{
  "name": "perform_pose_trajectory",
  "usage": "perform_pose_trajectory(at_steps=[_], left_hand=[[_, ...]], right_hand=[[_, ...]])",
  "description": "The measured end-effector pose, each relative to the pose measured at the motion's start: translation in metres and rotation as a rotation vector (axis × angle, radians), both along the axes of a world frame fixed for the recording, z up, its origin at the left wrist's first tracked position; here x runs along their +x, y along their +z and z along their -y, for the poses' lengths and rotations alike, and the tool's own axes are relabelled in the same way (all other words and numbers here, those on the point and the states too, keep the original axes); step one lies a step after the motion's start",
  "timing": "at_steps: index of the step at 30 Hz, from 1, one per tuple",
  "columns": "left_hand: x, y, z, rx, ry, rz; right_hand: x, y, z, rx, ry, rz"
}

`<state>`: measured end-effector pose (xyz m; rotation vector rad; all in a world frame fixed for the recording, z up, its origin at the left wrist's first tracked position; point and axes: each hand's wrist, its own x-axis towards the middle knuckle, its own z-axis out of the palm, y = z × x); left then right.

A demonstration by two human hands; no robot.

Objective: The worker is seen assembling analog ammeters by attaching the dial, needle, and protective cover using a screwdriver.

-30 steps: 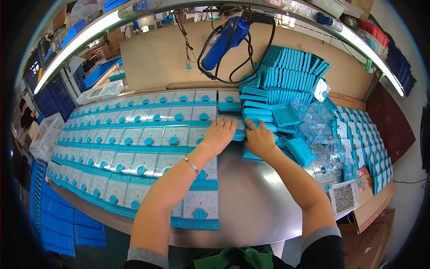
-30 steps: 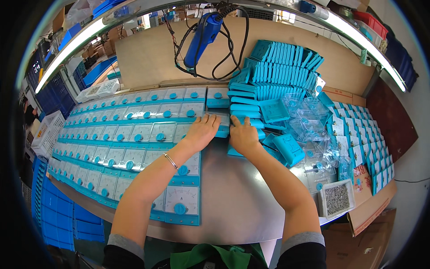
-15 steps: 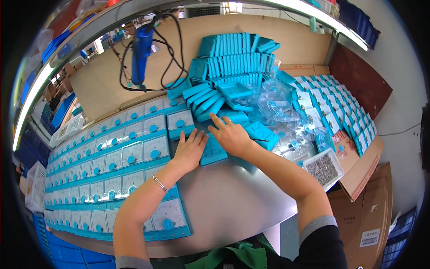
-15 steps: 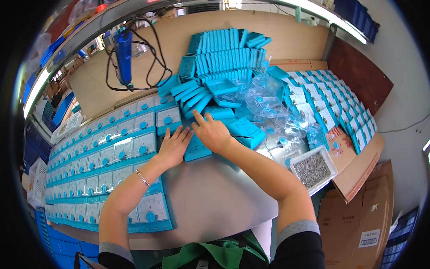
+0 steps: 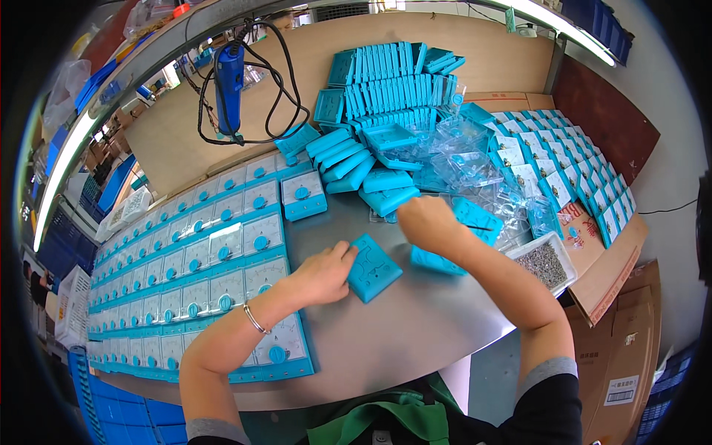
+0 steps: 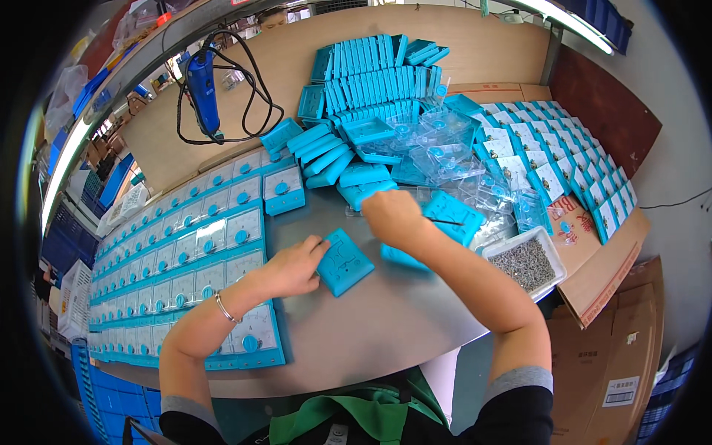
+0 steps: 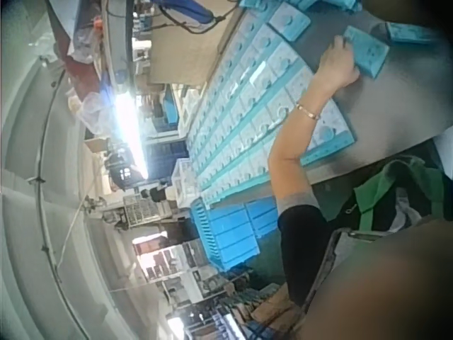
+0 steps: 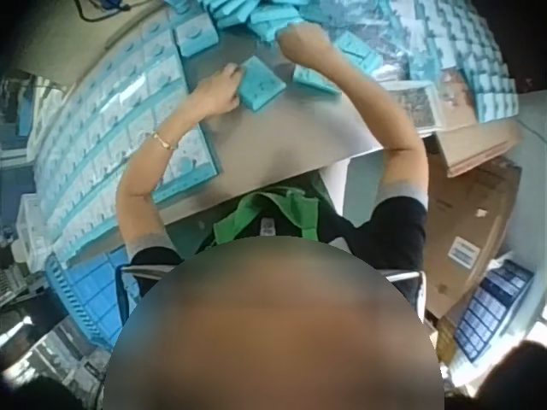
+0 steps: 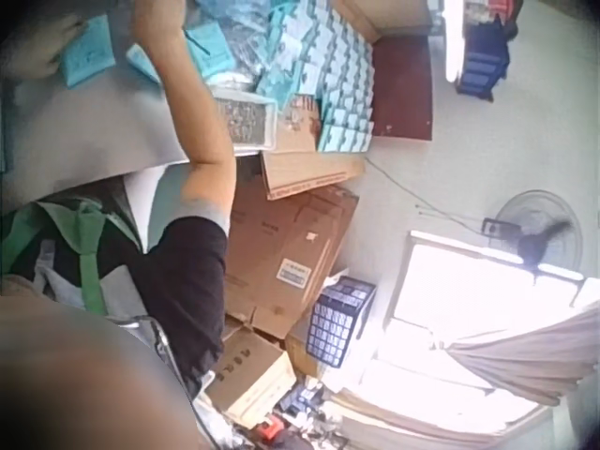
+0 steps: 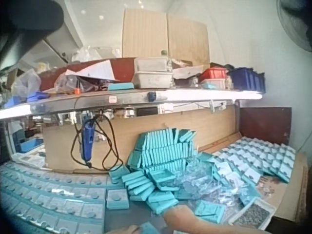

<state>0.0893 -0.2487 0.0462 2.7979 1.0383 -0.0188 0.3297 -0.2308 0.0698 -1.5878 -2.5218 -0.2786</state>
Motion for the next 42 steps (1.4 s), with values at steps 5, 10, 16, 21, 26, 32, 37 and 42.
perform_pose_trajectory(at_steps=[5, 10, 16, 21, 26, 32, 37, 42], left_hand=[[0.006, 0.009, 0.013, 0.025, -0.026, -0.027], [-0.013, 0.001, 0.015, 0.1, 0.036, -0.046], [0.012, -0.028, -0.025, 0.161, 0.139, 0.103], [0.049, -0.039, -0.056, 0.193, 0.222, 0.163], [0.086, -0.044, -0.077, 0.284, 0.316, 0.259], [0.059, -0.017, -0.059, 0.324, 0.221, 0.166], [0.017, 0.008, -0.009, 0.187, 0.16, 0.298], [-0.003, 0.006, 0.026, 0.122, 0.023, 0.329]], right_hand=[[-0.052, -0.06, -0.036, 0.041, 0.0, -0.014], [-0.048, -0.059, -0.038, 0.018, -0.058, -0.047], [0.009, 0.028, -0.004, -0.176, 0.104, -0.576], [0.027, 0.047, 0.048, -0.057, 0.241, -0.649], [0.026, -0.012, 0.098, 0.097, 0.162, 0.073], [0.09, -0.005, 0.072, 0.206, 0.035, -0.456], [0.235, -0.012, 0.007, 0.317, -0.52, -0.332], [0.371, -0.064, -0.018, 0.216, -0.941, -0.089]])
